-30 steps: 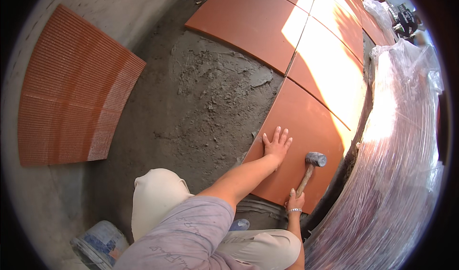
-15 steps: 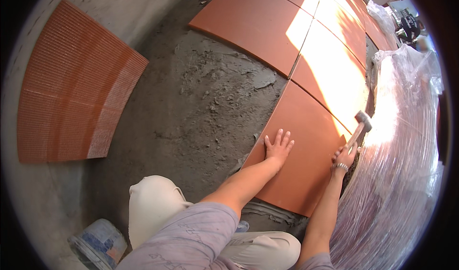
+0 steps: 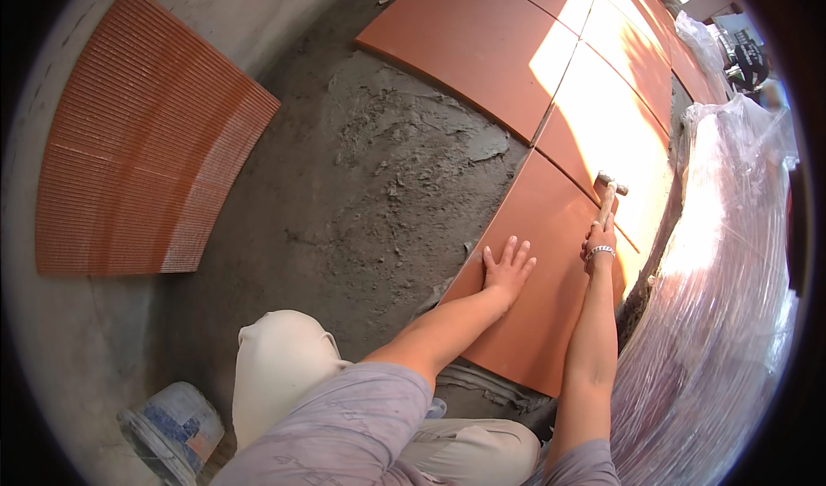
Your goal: The person spreads adhesive on the floor using a notched trowel, then places a terracotta tile onto the adhesive. They use a rubber mallet to tap the tile into place, ensuring it is level and aligned with the surrounding tiles.
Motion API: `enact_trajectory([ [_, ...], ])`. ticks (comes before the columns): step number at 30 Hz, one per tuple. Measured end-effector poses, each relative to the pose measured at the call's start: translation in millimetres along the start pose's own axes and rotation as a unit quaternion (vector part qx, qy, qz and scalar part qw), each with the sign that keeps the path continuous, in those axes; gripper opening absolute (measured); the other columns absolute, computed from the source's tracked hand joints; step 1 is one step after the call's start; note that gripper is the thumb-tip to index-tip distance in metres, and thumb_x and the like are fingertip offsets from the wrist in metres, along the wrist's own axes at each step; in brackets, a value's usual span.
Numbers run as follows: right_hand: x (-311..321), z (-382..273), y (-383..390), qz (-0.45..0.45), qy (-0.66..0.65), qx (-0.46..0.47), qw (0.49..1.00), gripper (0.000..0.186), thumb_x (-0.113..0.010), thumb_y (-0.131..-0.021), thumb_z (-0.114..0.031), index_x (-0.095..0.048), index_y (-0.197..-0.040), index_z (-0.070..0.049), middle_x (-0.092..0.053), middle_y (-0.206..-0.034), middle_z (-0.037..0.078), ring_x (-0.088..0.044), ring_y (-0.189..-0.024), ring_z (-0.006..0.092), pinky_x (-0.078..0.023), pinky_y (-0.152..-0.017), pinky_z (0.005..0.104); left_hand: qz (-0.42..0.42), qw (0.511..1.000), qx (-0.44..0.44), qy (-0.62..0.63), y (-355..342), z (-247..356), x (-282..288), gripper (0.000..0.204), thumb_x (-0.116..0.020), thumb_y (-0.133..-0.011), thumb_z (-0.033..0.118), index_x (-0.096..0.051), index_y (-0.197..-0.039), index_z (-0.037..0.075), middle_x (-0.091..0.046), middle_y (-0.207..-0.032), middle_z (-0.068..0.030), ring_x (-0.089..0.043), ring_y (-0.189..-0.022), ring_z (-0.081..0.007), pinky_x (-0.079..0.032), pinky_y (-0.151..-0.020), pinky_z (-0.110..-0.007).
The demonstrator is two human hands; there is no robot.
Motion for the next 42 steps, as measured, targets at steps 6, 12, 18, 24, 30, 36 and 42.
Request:
enact_trajectory([
  [6, 3.2, -35.0, 5.3, 0.099, -0.094, 0.069, 0.988, 0.061, -0.046, -0.098, -0.018, -0.024, -0.154, -0.025, -0.044, -0.063, -0.001, -0.038, -0.041, 0.0074, -0.031, -0.034, 0.0232, 0.005, 1.000, -0.002, 0.008, -1.7, -0.6, -0.1, 0.134, -0.095, -0.052, 0.031, -0.013, -0.157, 0.023, 0.005, -0.165, -0.0087, 0.006, -0.150, -0.0379, -0.022, -0.108, -0.073],
  [12, -29.4, -39.7, 11.2, 0.017, 0.072, 0.064, 0.995, 0.064, -0.044, -0.096, -0.015, -0.022, -0.156, -0.023, -0.048, -0.067, 0.001, -0.041, -0.042, 0.0104, -0.035, -0.036, 0.0278, 0.005, 1.000, 0.000, -0.002, -0.7, -0.1, -0.2, 0.134, -0.095, -0.052, 0.030, -0.013, -0.157, 0.022, 0.005, -0.165, -0.0085, 0.006, -0.150, -0.0378, -0.022, -0.108, -0.073],
  [18, -30.7, -28.2, 12.6, -0.023, 0.077, 0.028, 0.996, 0.066, -0.045, -0.097, -0.015, -0.020, -0.157, -0.025, -0.046, -0.066, 0.000, -0.041, -0.044, 0.0094, -0.035, -0.037, 0.0274, 0.002, 1.000, -0.003, 0.007, 0.2, -0.3, 2.0, 0.133, -0.095, -0.053, 0.029, -0.014, -0.157, 0.022, 0.005, -0.165, -0.0084, 0.005, -0.150, -0.0376, -0.022, -0.108, -0.073],
  [24, -29.0, -31.6, 13.7, 0.008, -0.061, 0.010, 0.998, 0.060, -0.044, -0.099, -0.016, -0.023, -0.155, -0.027, -0.042, -0.063, -0.002, -0.039, -0.043, 0.0072, -0.033, -0.035, 0.0248, 0.007, 1.000, -0.002, 0.018, 2.4, -0.6, 2.7, 0.132, -0.096, -0.052, 0.027, -0.015, -0.157, 0.022, 0.004, -0.165, -0.0080, 0.005, -0.150, -0.0373, -0.023, -0.108, -0.072],
  [30, -46.6, -33.5, 21.6, 0.018, 0.040, 0.058, 0.997, 0.060, -0.046, -0.098, -0.017, -0.025, -0.154, -0.025, -0.044, -0.064, -0.001, -0.040, -0.042, 0.0094, -0.034, -0.035, 0.0273, 0.010, 1.000, -0.002, 0.018, 1.1, -0.7, 3.1, 0.132, -0.095, -0.053, 0.027, -0.015, -0.157, 0.022, 0.004, -0.164, -0.0087, 0.005, -0.150, -0.0380, -0.023, -0.108, -0.072],
  [36, -49.6, -25.8, 20.5, -0.035, 0.041, 0.018, 0.998, 0.062, -0.046, -0.097, -0.017, -0.024, -0.155, -0.025, -0.047, -0.066, 0.001, -0.044, -0.045, 0.0106, -0.037, -0.037, 0.0280, 0.010, 1.000, -0.007, 0.017, 0.5, -0.5, 3.9, 0.131, -0.095, -0.053, 0.028, -0.016, -0.157, 0.022, 0.004, -0.164, -0.0100, 0.005, -0.150, -0.0389, -0.023, -0.107, -0.073],
  [42, -55.5, -20.4, 25.5, -0.016, 0.088, 0.048, 0.995, 0.063, -0.046, -0.097, -0.017, -0.023, -0.155, -0.026, -0.048, -0.066, 0.001, -0.044, -0.045, 0.0107, -0.037, -0.038, 0.0280, 0.014, 1.000, -0.007, 0.015, 2.4, -0.8, 2.7, 0.131, -0.095, -0.052, 0.028, -0.017, -0.156, 0.021, 0.003, -0.164, -0.0099, 0.005, -0.150, -0.0389, -0.023, -0.107, -0.073],
])
Point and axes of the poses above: each hand's wrist, its own y-axis away from the middle knuckle, its own x-axis out of the back of the hand, z = x × y, the point moved 7 cm from there along -y, towards the middle knuckle
